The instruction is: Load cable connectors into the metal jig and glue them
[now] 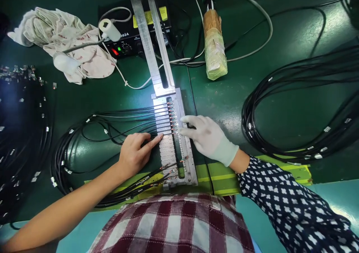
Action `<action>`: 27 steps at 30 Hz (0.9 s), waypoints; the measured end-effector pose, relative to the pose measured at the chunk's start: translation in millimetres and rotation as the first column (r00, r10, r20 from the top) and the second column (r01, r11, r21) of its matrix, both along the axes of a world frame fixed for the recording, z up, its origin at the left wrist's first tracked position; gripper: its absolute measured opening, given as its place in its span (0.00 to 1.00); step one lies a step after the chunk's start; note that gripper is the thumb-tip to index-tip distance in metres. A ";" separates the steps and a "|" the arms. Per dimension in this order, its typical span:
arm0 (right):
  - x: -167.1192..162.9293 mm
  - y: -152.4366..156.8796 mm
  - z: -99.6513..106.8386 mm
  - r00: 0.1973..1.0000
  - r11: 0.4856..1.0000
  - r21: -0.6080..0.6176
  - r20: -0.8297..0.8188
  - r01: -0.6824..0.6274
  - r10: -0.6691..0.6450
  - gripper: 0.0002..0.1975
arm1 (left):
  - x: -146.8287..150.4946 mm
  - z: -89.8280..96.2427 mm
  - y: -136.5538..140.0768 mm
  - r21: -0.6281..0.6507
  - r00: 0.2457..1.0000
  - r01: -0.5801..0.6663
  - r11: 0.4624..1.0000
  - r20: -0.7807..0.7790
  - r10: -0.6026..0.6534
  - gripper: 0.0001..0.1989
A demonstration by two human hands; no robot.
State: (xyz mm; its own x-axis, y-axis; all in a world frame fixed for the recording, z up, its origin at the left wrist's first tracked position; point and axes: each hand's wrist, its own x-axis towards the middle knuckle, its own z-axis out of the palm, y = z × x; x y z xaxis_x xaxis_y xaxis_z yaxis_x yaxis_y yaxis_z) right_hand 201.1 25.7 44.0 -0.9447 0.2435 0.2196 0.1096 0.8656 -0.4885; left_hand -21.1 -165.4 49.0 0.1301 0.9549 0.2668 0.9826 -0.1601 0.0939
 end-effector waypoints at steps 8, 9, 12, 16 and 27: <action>0.8 0.5 -1.2 1.000 0.998 0.059 -0.023 -0.017 0.018 0.24 | 7.5 28.7 -16.4 -0.221 0.972 -0.080 0.972 0.200 0.126 0.23; 1.6 -0.4 -0.7 1.000 0.998 0.057 -0.023 -0.011 0.012 0.23 | 9.0 34.3 -29.9 -0.273 0.945 -0.088 0.958 0.280 0.166 0.25; 2.8 -3.6 0.7 0.999 0.999 0.048 -0.024 0.024 -0.022 0.18 | 17.4 38.3 -91.0 -0.341 0.907 -0.125 0.932 0.342 0.247 0.32; 1.3 -5.2 1.1 0.999 0.999 0.009 -0.031 0.044 -0.043 0.16 | 17.4 15.6 -177.9 -0.216 0.913 -0.389 0.896 0.037 0.405 0.32; -3.1 -4.4 3.1 0.996 0.997 -0.042 -0.066 0.059 -0.062 0.16 | -138.8 1.4 -117.6 -0.230 0.979 0.184 0.956 -0.042 -0.199 0.23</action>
State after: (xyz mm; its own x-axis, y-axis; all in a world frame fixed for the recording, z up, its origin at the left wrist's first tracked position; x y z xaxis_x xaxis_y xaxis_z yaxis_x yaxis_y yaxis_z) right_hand 198.0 21.4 47.1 -0.9114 0.3095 0.2712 0.1269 0.8383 -0.5302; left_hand -159.8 -283.1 50.5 0.3261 0.9447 0.0346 0.9407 -0.3279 0.0871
